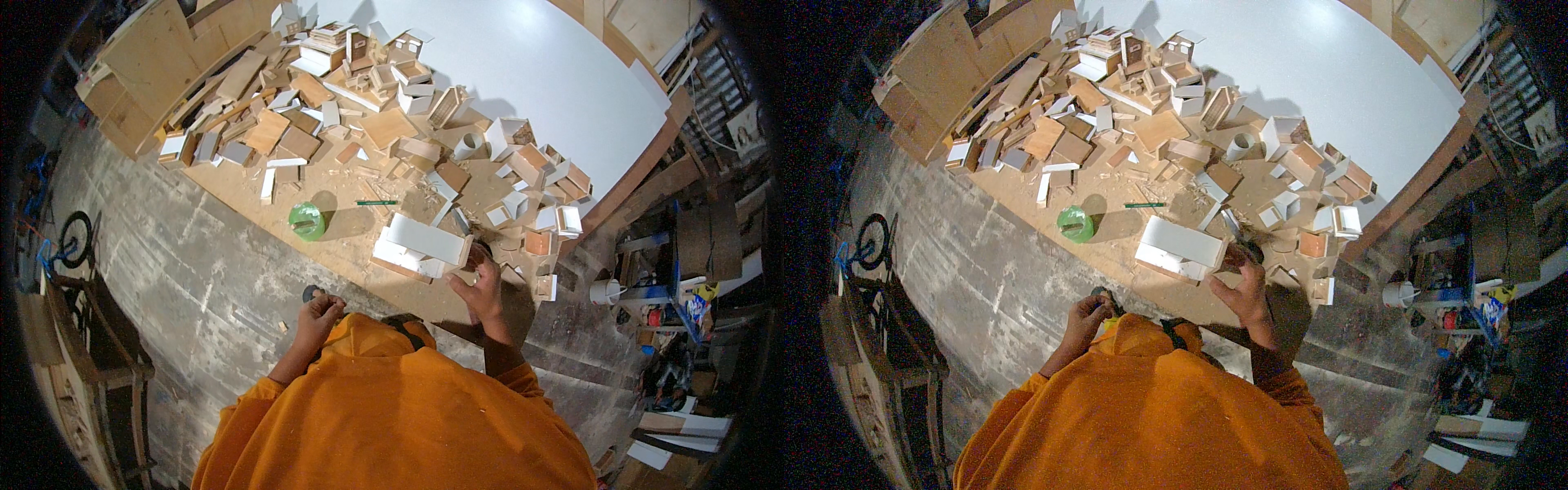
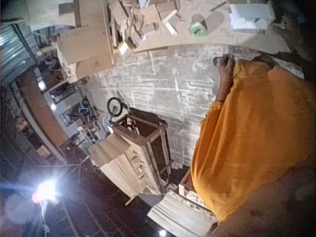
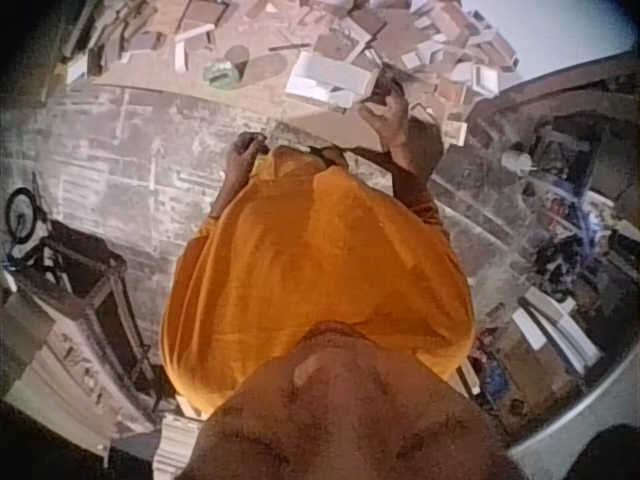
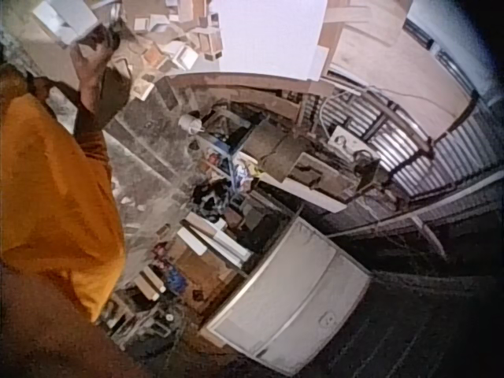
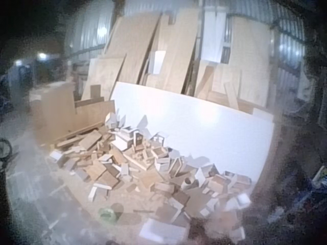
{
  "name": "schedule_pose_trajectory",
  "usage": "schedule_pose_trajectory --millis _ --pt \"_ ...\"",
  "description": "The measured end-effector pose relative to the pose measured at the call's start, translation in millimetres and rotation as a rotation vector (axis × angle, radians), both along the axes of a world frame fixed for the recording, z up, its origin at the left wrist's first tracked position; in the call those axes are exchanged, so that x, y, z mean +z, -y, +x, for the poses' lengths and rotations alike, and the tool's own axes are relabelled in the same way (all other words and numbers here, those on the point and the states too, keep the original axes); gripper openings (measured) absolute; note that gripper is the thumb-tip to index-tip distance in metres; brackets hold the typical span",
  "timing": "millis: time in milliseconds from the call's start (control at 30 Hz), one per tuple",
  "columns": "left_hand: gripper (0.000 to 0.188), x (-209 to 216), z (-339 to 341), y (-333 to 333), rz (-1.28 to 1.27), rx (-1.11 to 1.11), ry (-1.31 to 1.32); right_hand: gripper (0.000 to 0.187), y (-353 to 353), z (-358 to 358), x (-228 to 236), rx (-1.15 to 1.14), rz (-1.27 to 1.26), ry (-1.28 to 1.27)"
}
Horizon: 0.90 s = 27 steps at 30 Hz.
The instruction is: The person assembles small wooden model components on a workbench by picking up pieces, applying glue from a bottle, and pressing them together by hand.
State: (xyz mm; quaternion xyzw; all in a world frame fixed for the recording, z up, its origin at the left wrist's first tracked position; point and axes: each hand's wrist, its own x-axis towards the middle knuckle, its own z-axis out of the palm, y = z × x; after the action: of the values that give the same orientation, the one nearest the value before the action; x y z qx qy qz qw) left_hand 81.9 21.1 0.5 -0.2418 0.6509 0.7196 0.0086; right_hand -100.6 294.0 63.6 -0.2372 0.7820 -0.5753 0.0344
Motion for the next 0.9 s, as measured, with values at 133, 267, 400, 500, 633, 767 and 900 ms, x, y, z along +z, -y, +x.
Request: schedule_pose_trajectory --millis 133,267,400,500,633,767,900 --pt "0.016 -2.0 2.0 -0.6 0.024 0.019 0.015 0.046 -0.5 -0.4 1.0 0.014 0.002 0.010" --pt "0.016 -2.6 3.3 0.4 0.044 0.022 0.010 0.041 -0.6 -0.1 4.5 0.041 0.039 -0.003" --pt "0.018 -6.3 3.5 1.2 0.027 0.022 0.006 0.048 -7.2 -2.6 -10.0 0.015 0.069 0.011" --pt "0.019 -2.1 3.5 -0.2 0.009 0.035 0.012 0.048 -5.7 1.0 -5.2 0.007 0.115 0.052" --pt "0.019 -7.5 5.2 0.2 0.046 0.045 0.016 0.048 -16.2 6.4 -17.1 -0.016 0.233 0.092" --pt "0.018 -4.1 3.4 -0.9 0.055 0.044 0.030 0.047 -25.3 13.4 -52.7 -0.213 0.133 0.137" --pt "0.018 -14.0 6.3 -0.2 0.071 0.041 0.013 0.042 -18.3 15.1 -34.6 -0.341 0.185 0.032"
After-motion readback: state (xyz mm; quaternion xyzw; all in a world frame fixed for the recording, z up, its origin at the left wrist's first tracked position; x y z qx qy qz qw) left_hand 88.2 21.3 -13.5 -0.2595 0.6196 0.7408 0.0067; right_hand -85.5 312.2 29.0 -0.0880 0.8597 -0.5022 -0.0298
